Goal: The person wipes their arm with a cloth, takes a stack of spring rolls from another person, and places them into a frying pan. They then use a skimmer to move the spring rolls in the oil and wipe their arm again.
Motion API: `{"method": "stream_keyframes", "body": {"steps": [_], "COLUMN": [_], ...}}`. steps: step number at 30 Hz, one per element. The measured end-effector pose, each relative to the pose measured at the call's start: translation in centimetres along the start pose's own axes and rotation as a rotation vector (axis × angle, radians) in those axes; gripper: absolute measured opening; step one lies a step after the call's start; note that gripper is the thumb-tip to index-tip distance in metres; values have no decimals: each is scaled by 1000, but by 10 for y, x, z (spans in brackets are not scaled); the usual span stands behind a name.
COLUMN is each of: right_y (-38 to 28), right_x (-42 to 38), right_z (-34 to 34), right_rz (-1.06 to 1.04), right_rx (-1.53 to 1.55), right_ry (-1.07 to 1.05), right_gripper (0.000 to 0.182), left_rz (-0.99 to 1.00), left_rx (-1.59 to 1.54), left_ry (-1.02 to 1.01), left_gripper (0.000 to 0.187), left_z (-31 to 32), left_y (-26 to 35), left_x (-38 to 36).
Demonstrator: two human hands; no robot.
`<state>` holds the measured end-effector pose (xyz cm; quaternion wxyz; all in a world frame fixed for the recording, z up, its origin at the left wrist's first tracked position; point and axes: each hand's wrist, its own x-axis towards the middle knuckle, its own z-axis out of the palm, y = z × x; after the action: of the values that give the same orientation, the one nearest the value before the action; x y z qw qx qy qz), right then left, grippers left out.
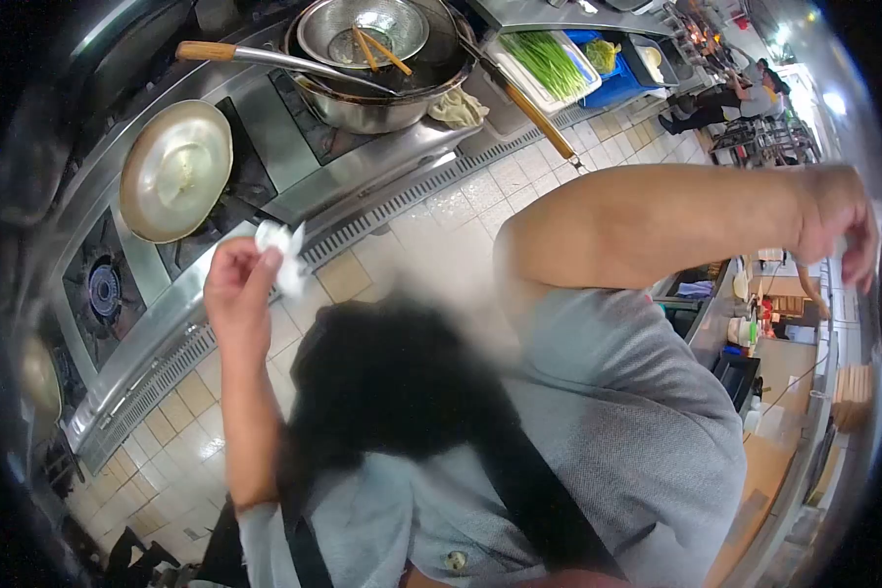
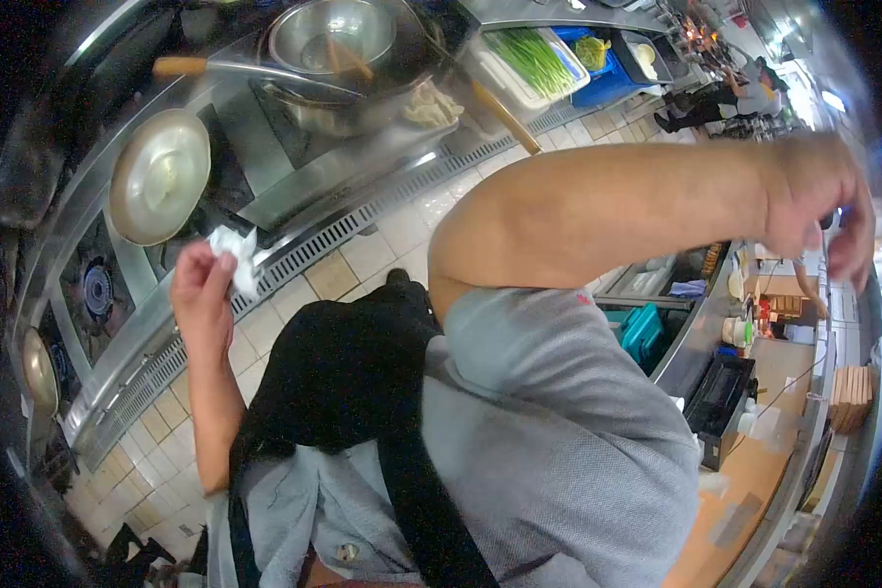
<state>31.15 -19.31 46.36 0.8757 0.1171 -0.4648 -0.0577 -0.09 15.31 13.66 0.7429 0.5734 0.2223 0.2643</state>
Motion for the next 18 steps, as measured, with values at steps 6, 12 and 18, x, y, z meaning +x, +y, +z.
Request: {"method": "stream_keyframes", "body": {"steps": [6,12,18], "right_y": [-71,-139,-190], "right_x": [26,41,49], "right_z": [31,41,30], "right_rz": [-1,-12,2], "right_rx": [-157,-271,-355], "right_ry": [-89,-133,-180], "right_gripper": [51,44,37], "left_rz": [468,922,851], "left_rx": [-39,179,154], "left_ry": [-335,-639,-740], "left_gripper": [18,19,15], "left_z": [138,265,322], "left_y": [67,68,43], "left_x": [2,-16,-40]}}
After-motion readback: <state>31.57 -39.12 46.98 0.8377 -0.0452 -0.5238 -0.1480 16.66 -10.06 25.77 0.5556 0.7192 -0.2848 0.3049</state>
